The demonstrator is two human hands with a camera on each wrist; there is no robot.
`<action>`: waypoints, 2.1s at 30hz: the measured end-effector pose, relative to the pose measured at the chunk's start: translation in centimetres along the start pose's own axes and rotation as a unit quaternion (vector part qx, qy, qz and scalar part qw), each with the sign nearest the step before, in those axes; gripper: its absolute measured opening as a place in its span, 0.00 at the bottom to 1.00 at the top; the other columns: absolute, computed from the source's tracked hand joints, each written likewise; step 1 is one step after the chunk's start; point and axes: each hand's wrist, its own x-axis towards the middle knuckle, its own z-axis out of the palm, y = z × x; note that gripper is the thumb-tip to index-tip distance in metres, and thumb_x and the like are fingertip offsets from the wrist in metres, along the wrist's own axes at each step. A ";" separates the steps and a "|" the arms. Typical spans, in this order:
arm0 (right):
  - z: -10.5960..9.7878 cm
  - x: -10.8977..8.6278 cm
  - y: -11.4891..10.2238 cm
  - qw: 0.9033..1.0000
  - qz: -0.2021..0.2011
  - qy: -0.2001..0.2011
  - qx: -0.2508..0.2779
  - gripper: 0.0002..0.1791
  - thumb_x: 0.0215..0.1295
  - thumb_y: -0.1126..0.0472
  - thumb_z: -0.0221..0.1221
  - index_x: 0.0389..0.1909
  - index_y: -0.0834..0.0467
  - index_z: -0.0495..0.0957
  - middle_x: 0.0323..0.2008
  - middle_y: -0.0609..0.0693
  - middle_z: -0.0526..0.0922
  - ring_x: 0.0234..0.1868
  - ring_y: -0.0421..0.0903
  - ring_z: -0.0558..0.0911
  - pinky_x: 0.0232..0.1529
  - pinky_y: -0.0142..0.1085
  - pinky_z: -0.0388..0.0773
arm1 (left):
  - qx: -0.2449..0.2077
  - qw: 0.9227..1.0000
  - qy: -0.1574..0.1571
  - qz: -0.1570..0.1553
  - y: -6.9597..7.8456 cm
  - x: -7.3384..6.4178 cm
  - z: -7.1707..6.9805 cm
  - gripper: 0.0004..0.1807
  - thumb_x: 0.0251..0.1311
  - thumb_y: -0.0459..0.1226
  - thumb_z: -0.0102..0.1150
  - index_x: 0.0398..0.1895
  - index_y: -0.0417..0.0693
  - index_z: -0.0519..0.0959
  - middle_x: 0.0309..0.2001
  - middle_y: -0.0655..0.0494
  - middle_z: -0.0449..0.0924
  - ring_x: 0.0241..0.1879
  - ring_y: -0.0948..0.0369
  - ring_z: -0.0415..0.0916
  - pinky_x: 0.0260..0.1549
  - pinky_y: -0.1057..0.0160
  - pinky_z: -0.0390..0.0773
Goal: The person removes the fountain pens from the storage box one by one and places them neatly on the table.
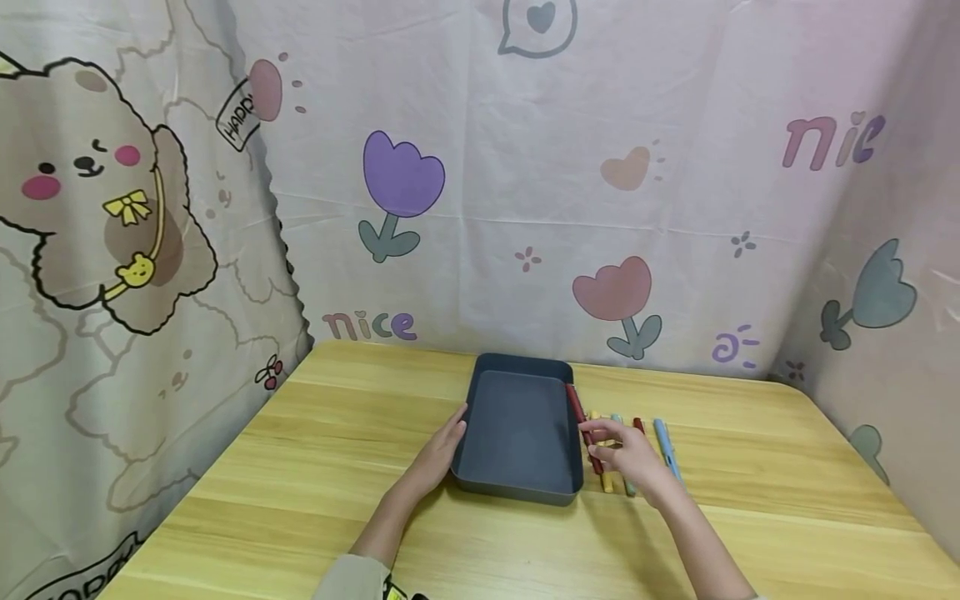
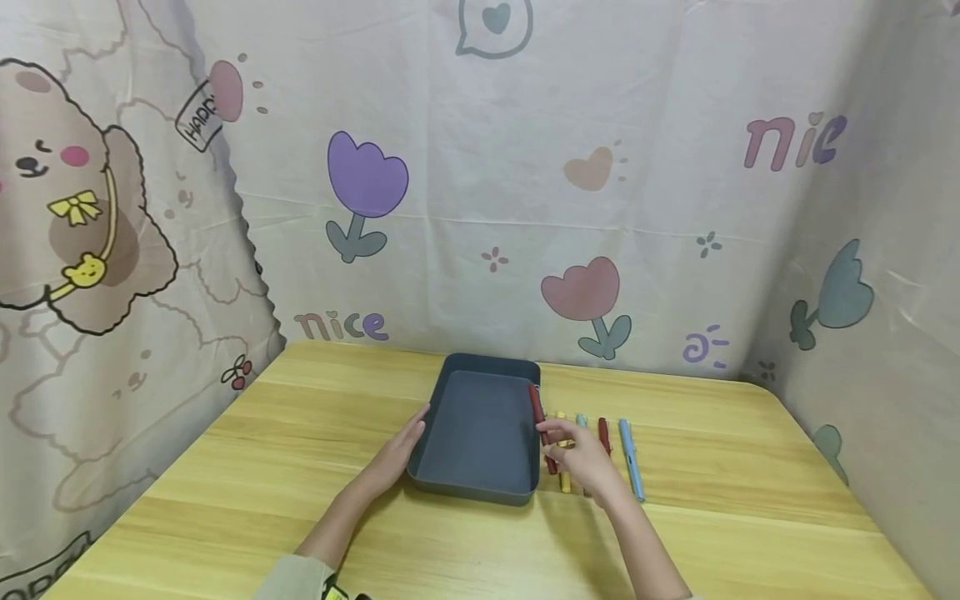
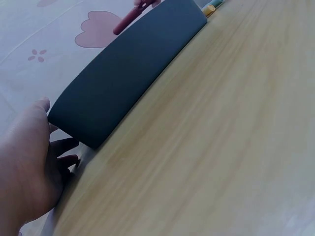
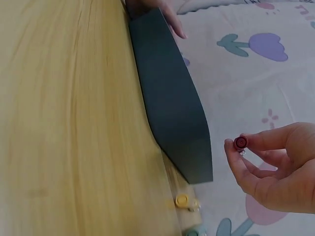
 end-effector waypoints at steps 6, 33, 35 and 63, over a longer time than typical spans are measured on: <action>-1.3 -0.9 0.5 1.000 0.018 0.016 0.007 0.19 0.61 0.74 0.52 0.55 0.69 0.70 0.43 0.63 0.74 0.37 0.54 0.79 0.34 0.42 0.78 | 0.001 1.000 0.002 -0.001 -0.2 0.1 0.0 0.28 0.73 0.46 0.29 0.71 0.43 0.50 0.69 0.44 0.48 0.66 0.45 0.47 0.61 0.44 0.47; -6.8 -3.5 2.8 0.995 0.054 0.058 -0.054 0.21 0.62 0.70 0.52 0.57 0.69 0.68 0.48 0.65 0.73 0.37 0.51 0.77 0.31 0.38 0.74 | 0.002 1.000 0.000 -0.006 0.0 0.0 0.0 0.29 0.73 0.48 0.28 0.72 0.45 0.49 0.69 0.44 0.48 0.66 0.45 0.46 0.61 0.43 0.46; -7.0 -3.6 3.0 0.995 0.059 0.060 -0.052 0.21 0.63 0.70 0.51 0.57 0.69 0.68 0.48 0.65 0.73 0.39 0.50 0.77 0.32 0.39 0.74 | 0.003 1.000 0.000 -0.007 0.1 0.0 0.0 0.29 0.73 0.48 0.28 0.72 0.45 0.49 0.69 0.44 0.48 0.66 0.45 0.46 0.61 0.43 0.46; -9.7 -4.8 5.6 0.992 0.086 0.086 -0.044 0.22 0.64 0.70 0.50 0.58 0.74 0.63 0.47 0.66 0.74 0.37 0.49 0.80 0.31 0.38 0.75 | 0.009 1.000 -0.003 -0.014 0.1 0.0 0.1 0.29 0.72 0.49 0.28 0.72 0.47 0.49 0.69 0.43 0.47 0.66 0.44 0.45 0.60 0.41 0.46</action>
